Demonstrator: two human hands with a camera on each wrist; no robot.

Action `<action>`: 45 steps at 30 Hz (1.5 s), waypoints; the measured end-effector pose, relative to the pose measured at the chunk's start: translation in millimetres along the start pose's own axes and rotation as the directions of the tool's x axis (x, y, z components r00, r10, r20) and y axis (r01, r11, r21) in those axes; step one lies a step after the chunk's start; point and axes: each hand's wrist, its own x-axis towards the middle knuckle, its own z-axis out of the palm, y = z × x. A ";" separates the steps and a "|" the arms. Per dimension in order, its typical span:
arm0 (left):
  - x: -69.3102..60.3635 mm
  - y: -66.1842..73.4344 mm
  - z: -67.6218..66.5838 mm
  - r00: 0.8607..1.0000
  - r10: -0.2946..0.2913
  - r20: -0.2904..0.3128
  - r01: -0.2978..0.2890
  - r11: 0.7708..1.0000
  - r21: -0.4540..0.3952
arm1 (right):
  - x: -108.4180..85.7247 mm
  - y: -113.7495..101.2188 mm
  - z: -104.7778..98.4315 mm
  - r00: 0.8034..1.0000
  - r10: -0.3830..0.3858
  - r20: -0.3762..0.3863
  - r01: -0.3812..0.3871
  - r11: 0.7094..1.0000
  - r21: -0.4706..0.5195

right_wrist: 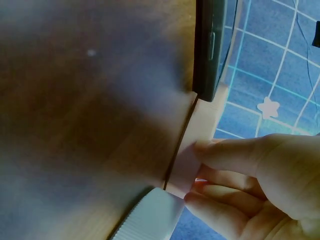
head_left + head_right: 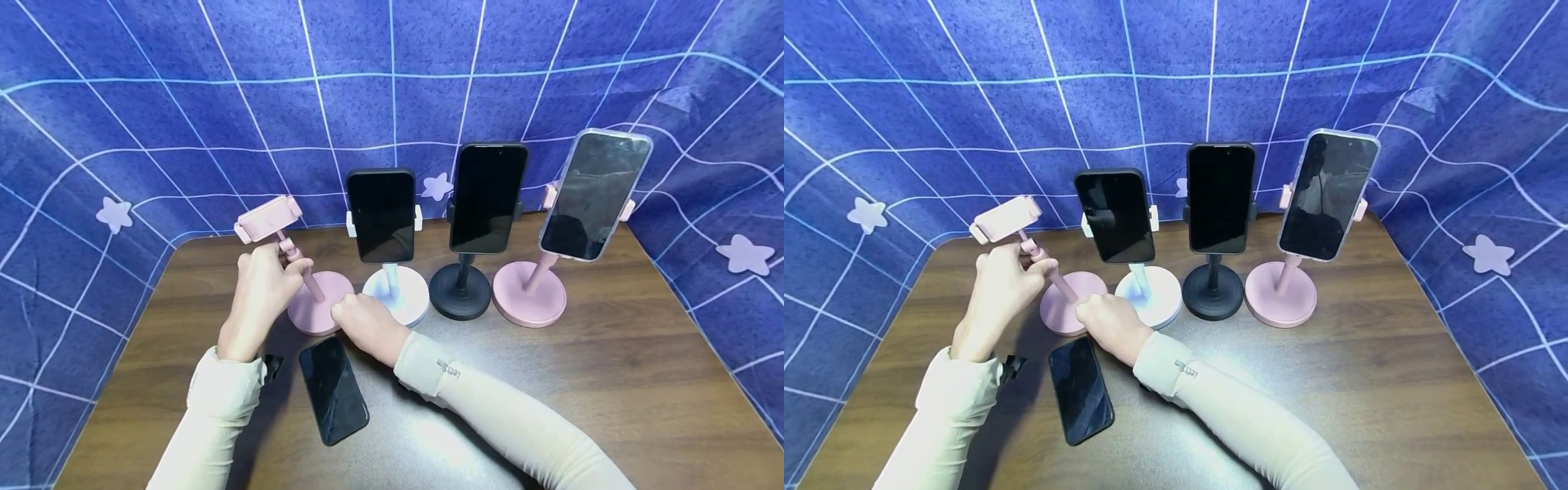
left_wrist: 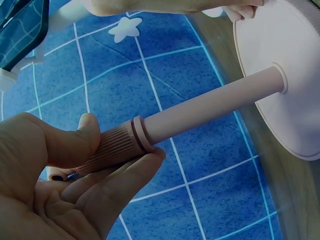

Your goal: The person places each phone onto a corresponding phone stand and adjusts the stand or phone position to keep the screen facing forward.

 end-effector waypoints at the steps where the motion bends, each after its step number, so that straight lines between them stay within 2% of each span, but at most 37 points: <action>1: -1.2 0.6 -0.2 1.000 -0.002 0.000 0.002 1.000 0.003 | -1.5 -0.7 0.1 1.000 -0.003 -0.012 0.003 1.000 -0.014; 6: -6.1 3.6 -1.2 1.000 -0.003 0.016 0.003 1.000 0.006 | -8.4 -5.0 0.5 0.999 -0.012 -0.049 0.010 0.999 -0.047; 15: -11.3 5.8 -1.6 1.000 0.010 0.021 -0.010 1.000 0.002 | -14.7 -7.2 -0.2 0.999 -0.022 -0.048 0.021 0.999 -0.024; 24: -15.7 7.5 -1.0 1.000 0.009 0.026 -0.009 1.000 -0.006 | -19.2 -6.6 0.7 0.997 -0.035 -0.063 0.030 0.997 -0.075; 35: -18.2 8.4 -2.6 0.999 0.021 0.034 -0.021 1.000 0.002 | -24.1 -5.5 0.0 0.996 -0.056 -0.071 0.054 0.998 -0.016; 45: -21.0 8.0 -2.8 0.998 0.002 0.065 -0.002 1.000 0.001 | -30.8 -8.6 2.3 0.996 -0.040 -0.078 0.036 0.998 -0.051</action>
